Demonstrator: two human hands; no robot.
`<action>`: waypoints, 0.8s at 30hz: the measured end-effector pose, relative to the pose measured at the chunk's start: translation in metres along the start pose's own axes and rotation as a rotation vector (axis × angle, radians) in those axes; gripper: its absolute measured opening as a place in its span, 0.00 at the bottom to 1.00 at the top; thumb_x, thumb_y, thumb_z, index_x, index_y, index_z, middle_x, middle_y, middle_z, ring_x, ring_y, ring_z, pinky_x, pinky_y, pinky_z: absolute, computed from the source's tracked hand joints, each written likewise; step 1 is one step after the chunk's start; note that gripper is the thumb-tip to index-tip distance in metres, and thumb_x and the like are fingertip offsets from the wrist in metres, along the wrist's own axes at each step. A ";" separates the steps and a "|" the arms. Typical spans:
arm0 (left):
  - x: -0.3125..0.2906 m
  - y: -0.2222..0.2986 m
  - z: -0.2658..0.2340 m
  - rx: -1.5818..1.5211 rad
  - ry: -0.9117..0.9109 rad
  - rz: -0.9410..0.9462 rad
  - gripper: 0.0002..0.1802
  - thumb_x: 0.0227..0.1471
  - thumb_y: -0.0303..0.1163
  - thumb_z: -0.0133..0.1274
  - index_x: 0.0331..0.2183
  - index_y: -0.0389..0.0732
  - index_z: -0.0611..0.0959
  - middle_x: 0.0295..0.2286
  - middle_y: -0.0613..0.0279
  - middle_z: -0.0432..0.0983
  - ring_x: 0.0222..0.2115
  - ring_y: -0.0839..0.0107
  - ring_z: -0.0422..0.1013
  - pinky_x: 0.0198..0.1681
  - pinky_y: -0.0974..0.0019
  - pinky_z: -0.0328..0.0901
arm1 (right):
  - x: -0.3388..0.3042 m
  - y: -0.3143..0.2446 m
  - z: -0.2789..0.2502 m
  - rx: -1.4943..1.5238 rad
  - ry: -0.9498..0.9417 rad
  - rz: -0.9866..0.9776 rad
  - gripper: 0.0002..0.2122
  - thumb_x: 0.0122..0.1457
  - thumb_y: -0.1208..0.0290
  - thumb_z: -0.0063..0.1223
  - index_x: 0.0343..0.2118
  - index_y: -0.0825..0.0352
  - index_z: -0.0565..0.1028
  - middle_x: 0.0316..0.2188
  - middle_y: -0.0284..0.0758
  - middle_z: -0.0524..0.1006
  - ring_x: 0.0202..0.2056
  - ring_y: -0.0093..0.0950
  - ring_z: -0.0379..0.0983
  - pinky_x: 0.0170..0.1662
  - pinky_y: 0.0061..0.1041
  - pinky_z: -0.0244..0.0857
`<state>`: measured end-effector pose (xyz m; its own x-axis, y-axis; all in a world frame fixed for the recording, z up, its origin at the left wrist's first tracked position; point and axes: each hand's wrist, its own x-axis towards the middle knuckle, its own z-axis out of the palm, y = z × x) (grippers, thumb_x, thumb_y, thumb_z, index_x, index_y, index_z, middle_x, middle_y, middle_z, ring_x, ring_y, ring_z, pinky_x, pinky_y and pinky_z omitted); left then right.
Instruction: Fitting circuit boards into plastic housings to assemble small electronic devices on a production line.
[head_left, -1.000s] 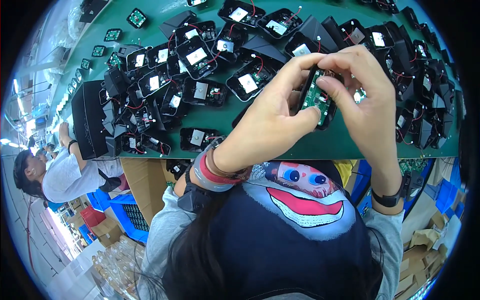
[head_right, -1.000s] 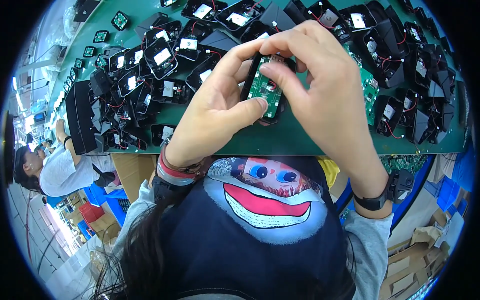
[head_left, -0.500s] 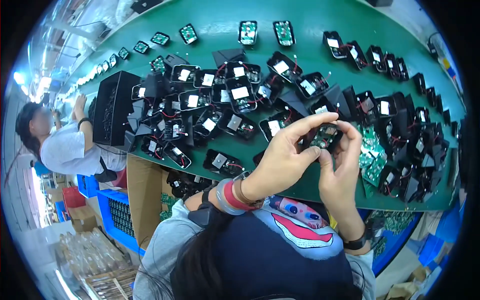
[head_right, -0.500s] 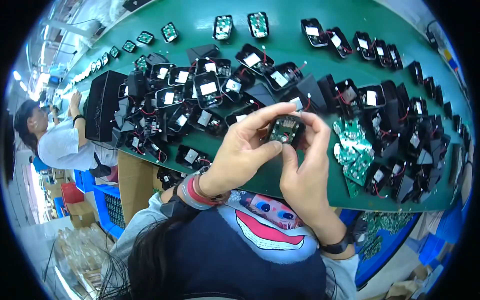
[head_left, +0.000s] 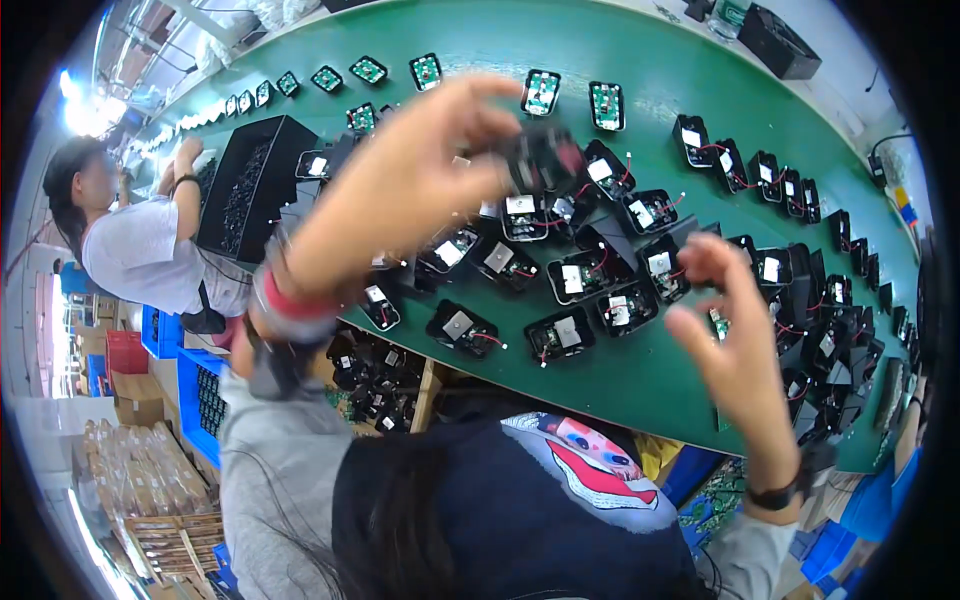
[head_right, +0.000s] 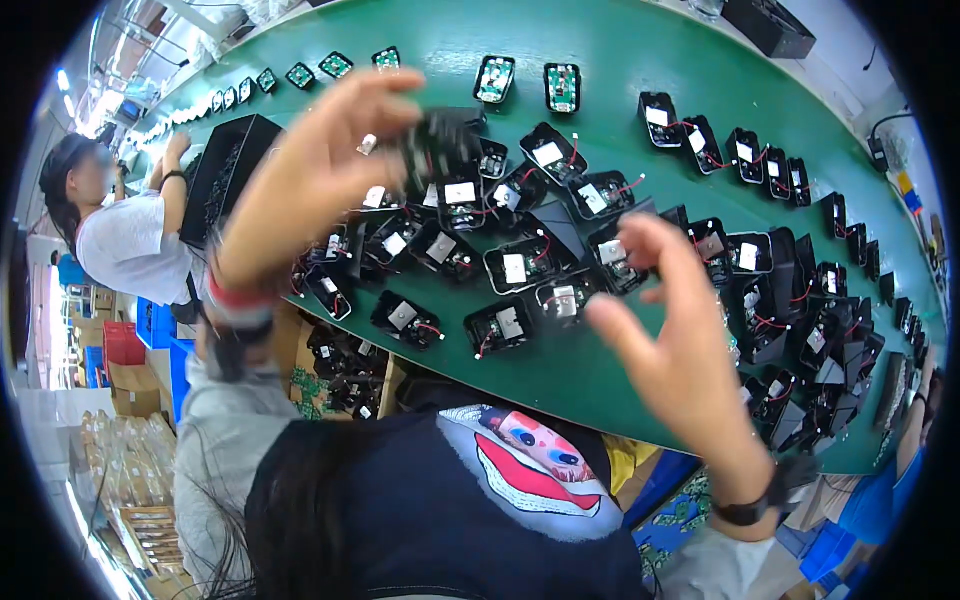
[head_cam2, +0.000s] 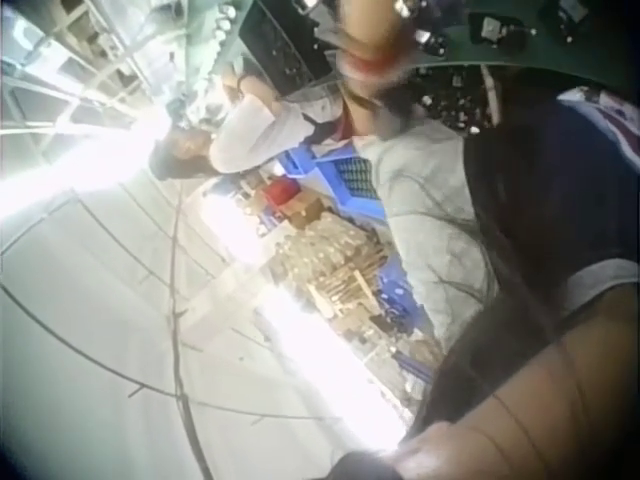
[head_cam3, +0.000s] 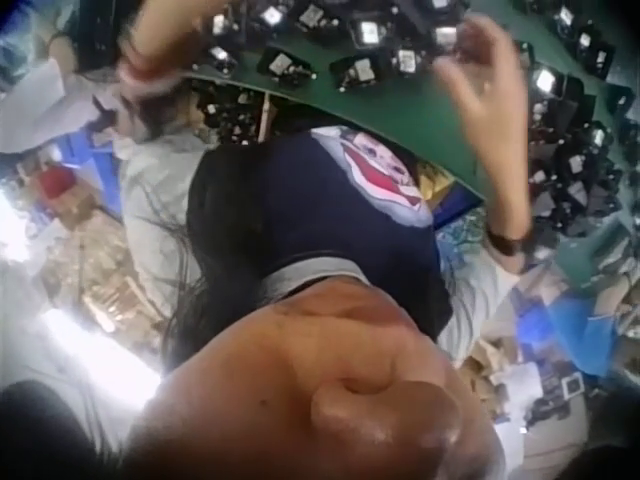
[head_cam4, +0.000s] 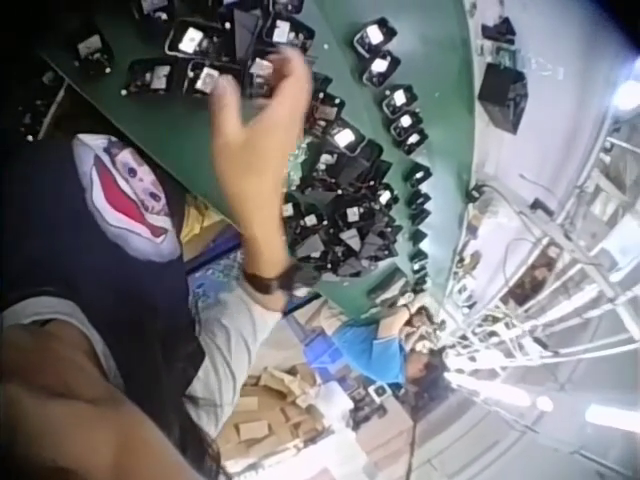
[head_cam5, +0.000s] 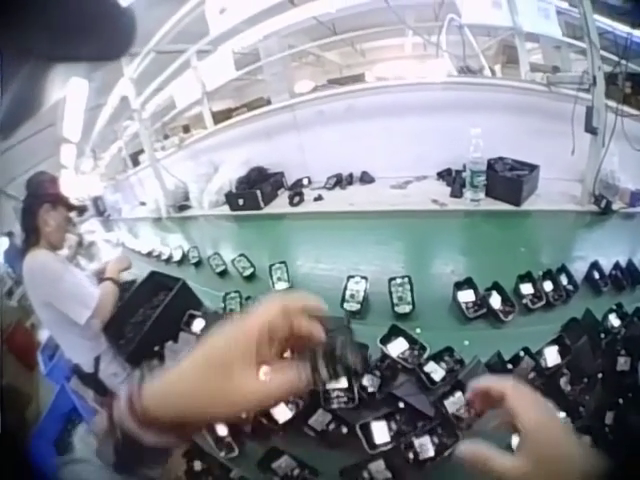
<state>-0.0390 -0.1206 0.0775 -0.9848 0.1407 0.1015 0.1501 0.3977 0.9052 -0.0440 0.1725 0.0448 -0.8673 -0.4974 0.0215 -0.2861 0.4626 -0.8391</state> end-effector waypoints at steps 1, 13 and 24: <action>0.017 -0.005 -0.026 0.146 0.066 -0.002 0.24 0.44 0.19 0.50 0.47 0.33 0.70 0.38 0.58 0.71 0.40 0.72 0.70 0.41 0.69 0.66 | 0.020 -0.004 -0.005 -0.063 -0.004 -0.012 0.26 0.50 0.69 0.56 0.53 0.65 0.63 0.46 0.35 0.69 0.47 0.25 0.65 0.43 0.23 0.63; 0.229 -0.152 -0.082 0.985 -0.527 -0.053 0.15 0.42 0.24 0.46 0.30 0.45 0.85 0.31 0.57 0.80 0.32 0.63 0.74 0.37 0.63 0.66 | 0.260 0.057 0.053 -0.605 -0.025 0.117 0.34 0.45 0.55 0.60 0.52 0.72 0.63 0.46 0.52 0.70 0.49 0.44 0.67 0.52 0.33 0.61; 0.190 -0.166 -0.129 0.840 -0.219 0.093 0.25 0.37 0.20 0.54 0.43 0.39 0.77 0.40 0.54 0.75 0.44 0.59 0.70 0.48 0.62 0.64 | 0.049 0.000 -0.016 -0.350 0.108 -0.081 0.20 0.44 0.74 0.56 0.42 0.71 0.68 0.39 0.39 0.70 0.42 0.28 0.68 0.46 0.27 0.62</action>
<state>-0.2624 -0.2763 0.0000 -0.9395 0.3426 0.0000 0.3284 0.9006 0.2847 -0.0931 0.1595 0.0550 -0.8686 -0.4713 0.1530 -0.4614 0.6568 -0.5964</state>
